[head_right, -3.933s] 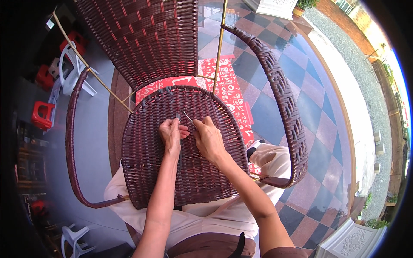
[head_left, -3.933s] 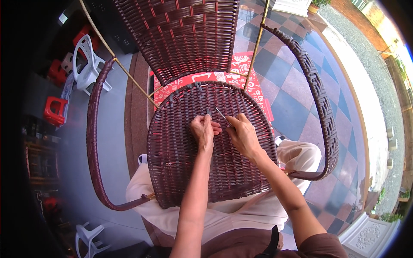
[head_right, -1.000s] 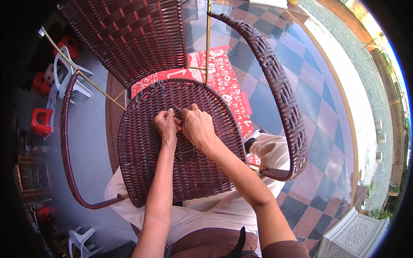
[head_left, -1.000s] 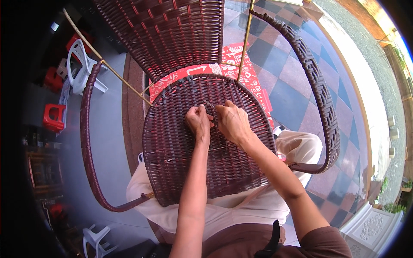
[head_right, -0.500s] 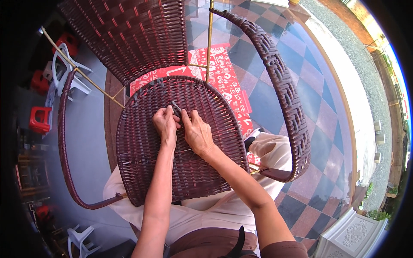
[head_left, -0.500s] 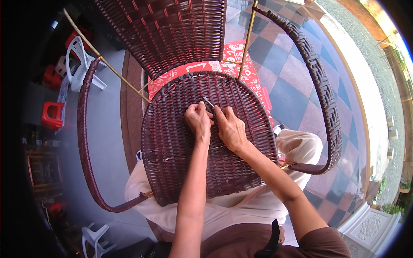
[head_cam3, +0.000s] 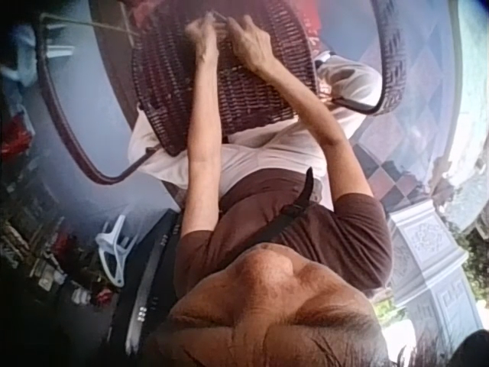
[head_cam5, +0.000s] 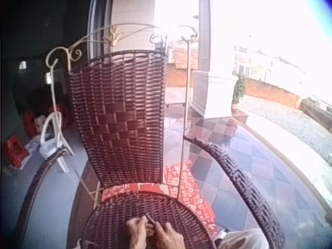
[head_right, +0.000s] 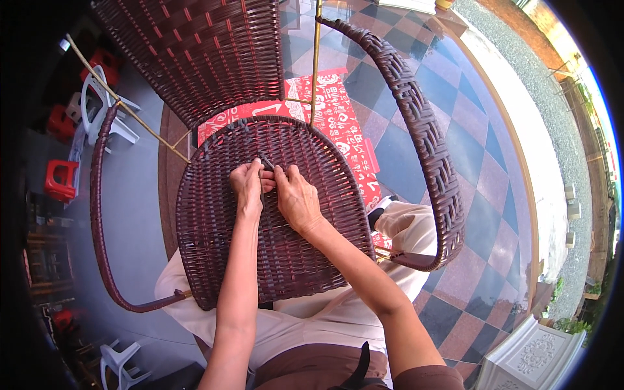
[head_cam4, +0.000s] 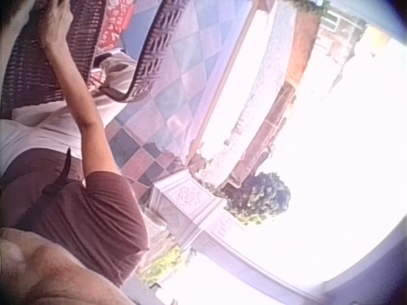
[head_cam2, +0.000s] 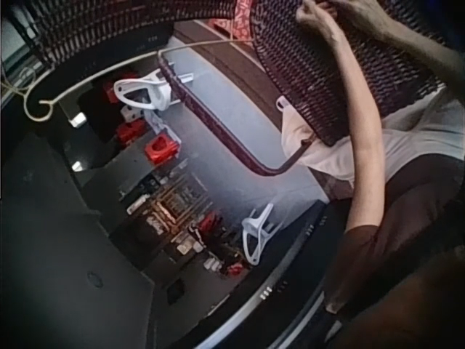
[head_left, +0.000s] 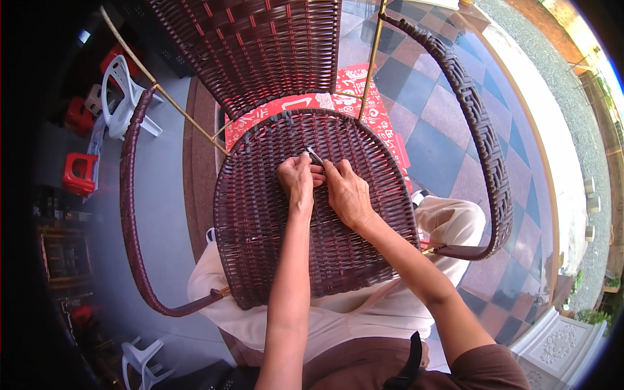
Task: The person repairs a wicker chair by threading a dark plastic strap through the woven seat, using a screwdriver to pry open gaps in the weave and guide the strap, and trimming the excess with scissors.
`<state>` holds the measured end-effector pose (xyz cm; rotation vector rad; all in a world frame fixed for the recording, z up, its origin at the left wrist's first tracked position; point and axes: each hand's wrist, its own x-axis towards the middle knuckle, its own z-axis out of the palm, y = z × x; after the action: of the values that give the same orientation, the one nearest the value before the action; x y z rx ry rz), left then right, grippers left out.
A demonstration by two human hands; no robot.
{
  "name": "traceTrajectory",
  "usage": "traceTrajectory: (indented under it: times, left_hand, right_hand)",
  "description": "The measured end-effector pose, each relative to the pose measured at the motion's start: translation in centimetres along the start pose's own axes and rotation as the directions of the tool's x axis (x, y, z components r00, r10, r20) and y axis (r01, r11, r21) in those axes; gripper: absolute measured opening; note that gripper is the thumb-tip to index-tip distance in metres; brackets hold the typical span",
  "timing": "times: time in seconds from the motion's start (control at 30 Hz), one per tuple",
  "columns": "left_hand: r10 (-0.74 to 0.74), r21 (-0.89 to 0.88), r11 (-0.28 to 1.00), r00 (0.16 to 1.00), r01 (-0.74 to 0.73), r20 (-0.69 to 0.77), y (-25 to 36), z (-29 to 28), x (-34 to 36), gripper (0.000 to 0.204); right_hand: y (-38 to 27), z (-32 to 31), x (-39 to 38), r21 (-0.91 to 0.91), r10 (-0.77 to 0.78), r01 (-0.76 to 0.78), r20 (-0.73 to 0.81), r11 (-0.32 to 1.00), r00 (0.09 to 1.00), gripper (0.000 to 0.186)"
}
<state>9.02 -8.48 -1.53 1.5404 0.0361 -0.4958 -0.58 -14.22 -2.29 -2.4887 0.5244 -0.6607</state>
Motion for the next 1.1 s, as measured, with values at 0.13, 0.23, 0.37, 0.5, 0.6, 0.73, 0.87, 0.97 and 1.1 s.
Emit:
traceTrajectory:
  times: [0.13, 0.23, 0.37, 0.5, 0.6, 0.73, 0.87, 0.97, 1.1]
  left_hand:
    - [-0.053, 0.108, 0.993, 0.996, 0.044, 0.078, 0.5, -0.6, 0.3, 0.025]
    - [-0.034, 0.146, 0.989, 0.993, 0.018, 0.11, 0.2, -0.7, 0.5, 0.023]
    - [0.049, 0.099, 0.994, 0.997, -0.054, 0.053, -0.6, -0.3, 0.3, 0.022]
    - [0.015, 0.023, 1.0, 0.999, -0.016, 0.048, -0.7, -0.2, 0.4, 0.021]
    - [-0.015, 0.019, 1.0, 0.998, 0.014, 0.059, -0.7, -0.1, 0.4, 0.02]
    - [0.016, 0.033, 0.999, 0.999, -0.017, 0.05, -0.8, -0.3, 0.3, 0.02]
    - [0.09, 0.064, 0.994, 0.995, -0.092, 0.037, -0.8, -0.2, -0.2, 0.018]
    - [0.139, -0.002, 0.99, 0.99, -0.139, 0.018, -0.8, 0.0, -0.7, 0.011]
    - [0.184, 0.01, 0.983, 0.981, -0.185, 0.068, -0.7, -0.1, -1.1, 0.019]
  right_hand:
    - [-0.8, -1.4, 0.6, 0.042, 0.056, -0.059, 0.079, 0.997, 0.995, 0.029]
    - [-1.1, -2.5, 0.9, 0.049, 0.076, -0.078, 0.052, 0.996, 0.996, 0.022]
    - [-0.6, -3.0, 1.9, 0.033, 0.066, -0.068, 0.062, 0.997, 0.996, 0.02]
    - [-0.3, -3.0, 3.2, -0.012, 0.049, -0.048, 0.126, 0.999, 0.991, 0.013]
    - [0.0, -3.0, 4.2, -0.048, 0.052, -0.044, 0.168, 0.998, 0.984, 0.013]
    - [0.5, -2.3, 4.3, -0.05, -0.014, 0.025, 0.218, 0.998, 0.976, 0.014]
    - [0.0, -1.7, 2.5, 0.053, 0.052, -0.061, 0.158, 0.997, 0.986, 0.015]
    - [0.5, -1.0, 1.7, 0.061, -0.01, 0.008, 0.025, 0.998, 1.0, 0.027]
    - [0.8, -0.7, 1.4, 0.085, -0.018, 0.016, 0.024, 0.996, 1.0, 0.03]
